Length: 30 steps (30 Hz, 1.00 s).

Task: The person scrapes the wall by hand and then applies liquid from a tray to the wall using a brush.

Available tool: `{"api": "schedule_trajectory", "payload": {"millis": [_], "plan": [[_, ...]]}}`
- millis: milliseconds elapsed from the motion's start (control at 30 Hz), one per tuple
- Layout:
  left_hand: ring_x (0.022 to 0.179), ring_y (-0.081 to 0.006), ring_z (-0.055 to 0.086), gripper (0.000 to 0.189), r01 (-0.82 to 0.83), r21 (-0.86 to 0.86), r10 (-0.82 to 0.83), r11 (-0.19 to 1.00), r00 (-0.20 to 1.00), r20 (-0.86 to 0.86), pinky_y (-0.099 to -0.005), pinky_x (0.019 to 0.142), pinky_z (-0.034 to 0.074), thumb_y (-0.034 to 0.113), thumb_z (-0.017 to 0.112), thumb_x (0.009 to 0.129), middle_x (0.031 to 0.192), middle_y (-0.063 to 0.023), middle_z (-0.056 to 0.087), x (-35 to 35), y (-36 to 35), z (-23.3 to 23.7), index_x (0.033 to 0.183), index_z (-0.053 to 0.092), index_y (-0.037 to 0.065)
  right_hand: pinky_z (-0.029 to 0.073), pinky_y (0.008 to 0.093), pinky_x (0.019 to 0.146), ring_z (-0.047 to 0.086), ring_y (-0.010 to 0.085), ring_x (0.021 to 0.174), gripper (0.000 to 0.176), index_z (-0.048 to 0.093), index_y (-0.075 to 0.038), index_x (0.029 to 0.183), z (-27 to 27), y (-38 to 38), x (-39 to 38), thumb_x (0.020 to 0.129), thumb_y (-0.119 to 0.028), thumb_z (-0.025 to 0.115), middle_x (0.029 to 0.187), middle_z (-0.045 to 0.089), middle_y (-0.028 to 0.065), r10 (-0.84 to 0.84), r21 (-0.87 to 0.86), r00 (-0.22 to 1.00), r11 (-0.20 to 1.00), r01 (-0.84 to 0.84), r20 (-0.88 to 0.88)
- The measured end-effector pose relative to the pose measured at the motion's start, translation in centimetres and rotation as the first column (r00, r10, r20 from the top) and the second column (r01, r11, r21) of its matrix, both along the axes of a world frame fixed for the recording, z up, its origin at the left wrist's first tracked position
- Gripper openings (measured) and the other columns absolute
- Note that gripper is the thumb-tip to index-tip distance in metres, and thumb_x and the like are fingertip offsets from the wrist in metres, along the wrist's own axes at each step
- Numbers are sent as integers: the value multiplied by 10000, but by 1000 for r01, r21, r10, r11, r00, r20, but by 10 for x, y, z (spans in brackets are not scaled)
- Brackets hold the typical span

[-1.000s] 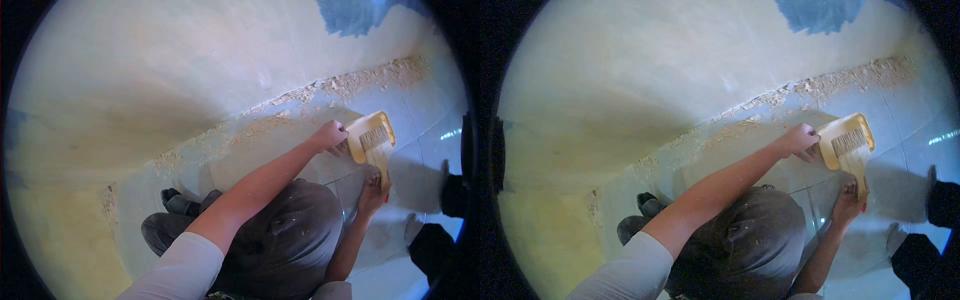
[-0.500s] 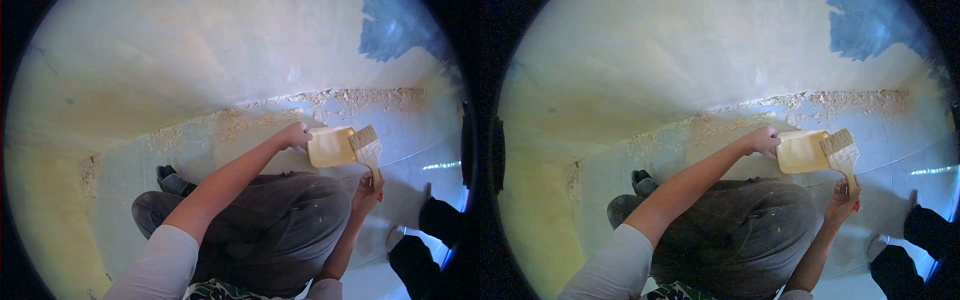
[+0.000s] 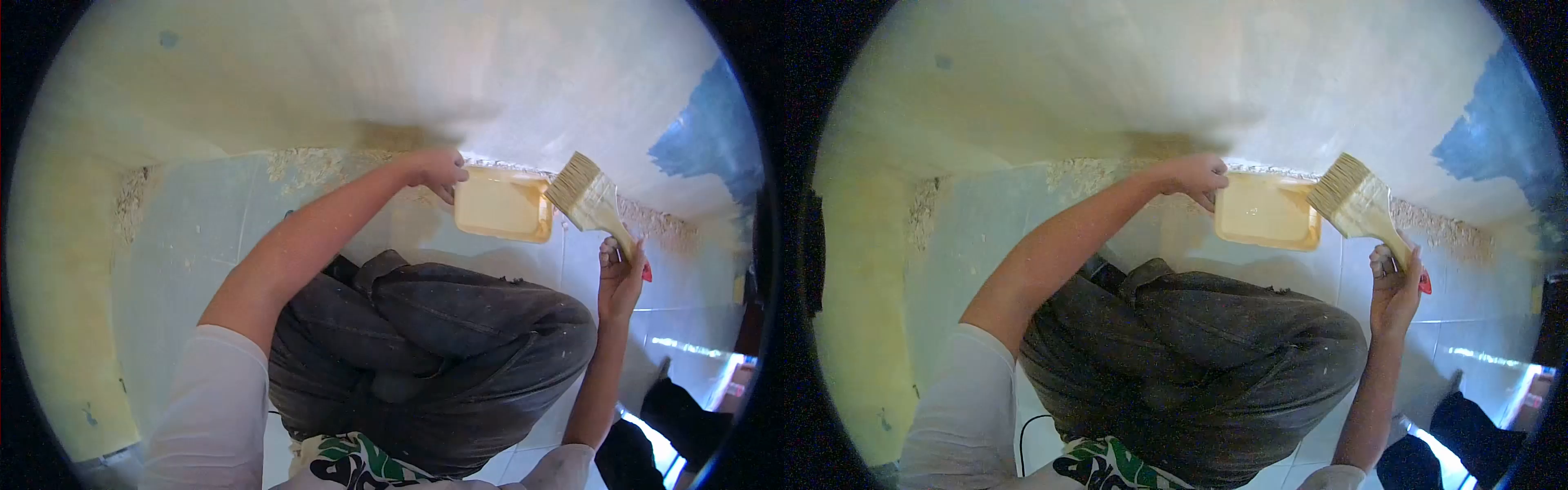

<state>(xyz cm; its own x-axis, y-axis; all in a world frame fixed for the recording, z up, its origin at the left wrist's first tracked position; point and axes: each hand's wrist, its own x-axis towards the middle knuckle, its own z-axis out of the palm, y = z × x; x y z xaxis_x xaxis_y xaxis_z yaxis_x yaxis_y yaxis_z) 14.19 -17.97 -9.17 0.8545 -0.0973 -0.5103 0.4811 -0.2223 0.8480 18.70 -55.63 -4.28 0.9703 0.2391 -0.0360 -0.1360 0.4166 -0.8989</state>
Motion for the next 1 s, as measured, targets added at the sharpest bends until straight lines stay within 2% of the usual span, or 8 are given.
{"api": "schedule_trajectory", "payload": {"millis": [133,233,300,500,633,700,933,1000], "plan": [[872,-226,683,242,-54,87,56,995,998,-11,-325,757,597,142,538,877,938,-156,651,-32,54,22,985,568,-72,527,292,750,627,181,804,453,526,66,1211,42,57,-7,1001,-331,463,923,651,145,61,-94,998,994,-64,-27],[858,-294,696,267,-63,93,65,994,998,-22,-344,745,613,93,508,877,987,-219,642,-40,65,27,1007,522,-140,533,277,741,637,183,794,430,537,60,1198,55,72,-4,993,-314,488,921,655,148,166,-117,984,978,-173,-62],[860,-226,688,263,-47,214,64,976,995,-73,-340,790,590,144,512,904,958,-155,657,-34,59,29,1044,568,-71,536,261,722,642,183,800,422,538,53,1198,50,65,12,985,-311,508,927,654,144,278,-24,953,959,-282,-118],[849,-223,691,276,-55,184,69,981,995,-66,-338,798,578,152,495,906,952,-168,671,-48,90,27,987,602,-90,547,243,713,630,166,794,431,533,44,1205,55,98,20,980,-322,515,943,640,132,403,-10,874,907,-421,-271],[831,-231,697,282,-111,282,125,953,992,-32,-339,782,576,145,491,899,937,-179,679,-53,83,33,967,613,-101,529,226,685,621,151,781,426,534,33,1205,44,89,35,978,-327,519,941,635,114,450,-13,854,883,-469,-262],[805,-237,703,282,-192,242,193,951,981,20,-335,766,573,141,500,886,917,-179,685,-56,81,35,975,615,-101,522,219,674,618,146,776,421,536,28,1203,39,87,41,978,-328,519,939,634,108,483,2,842,868,-497,-241],[781,-243,708,289,-290,340,295,894,955,38,-333,748,568,146,517,869,888,-181,690,-68,84,31,950,611,-115,518,210,654,614,128,751,403,544,19,1202,15,77,76,980,-317,516,904,633,82,546,27,797,829,-559,-257],[787,-245,709,289,-317,388,334,865,942,26,-332,738,568,143,517,869,877,-187,689,-79,85,31,950,606,-119,525,204,626,617,125,735,397,544,20,1203,10,77,82,985,-310,506,894,640,82,494,33,821,861,-507,-286]]}}
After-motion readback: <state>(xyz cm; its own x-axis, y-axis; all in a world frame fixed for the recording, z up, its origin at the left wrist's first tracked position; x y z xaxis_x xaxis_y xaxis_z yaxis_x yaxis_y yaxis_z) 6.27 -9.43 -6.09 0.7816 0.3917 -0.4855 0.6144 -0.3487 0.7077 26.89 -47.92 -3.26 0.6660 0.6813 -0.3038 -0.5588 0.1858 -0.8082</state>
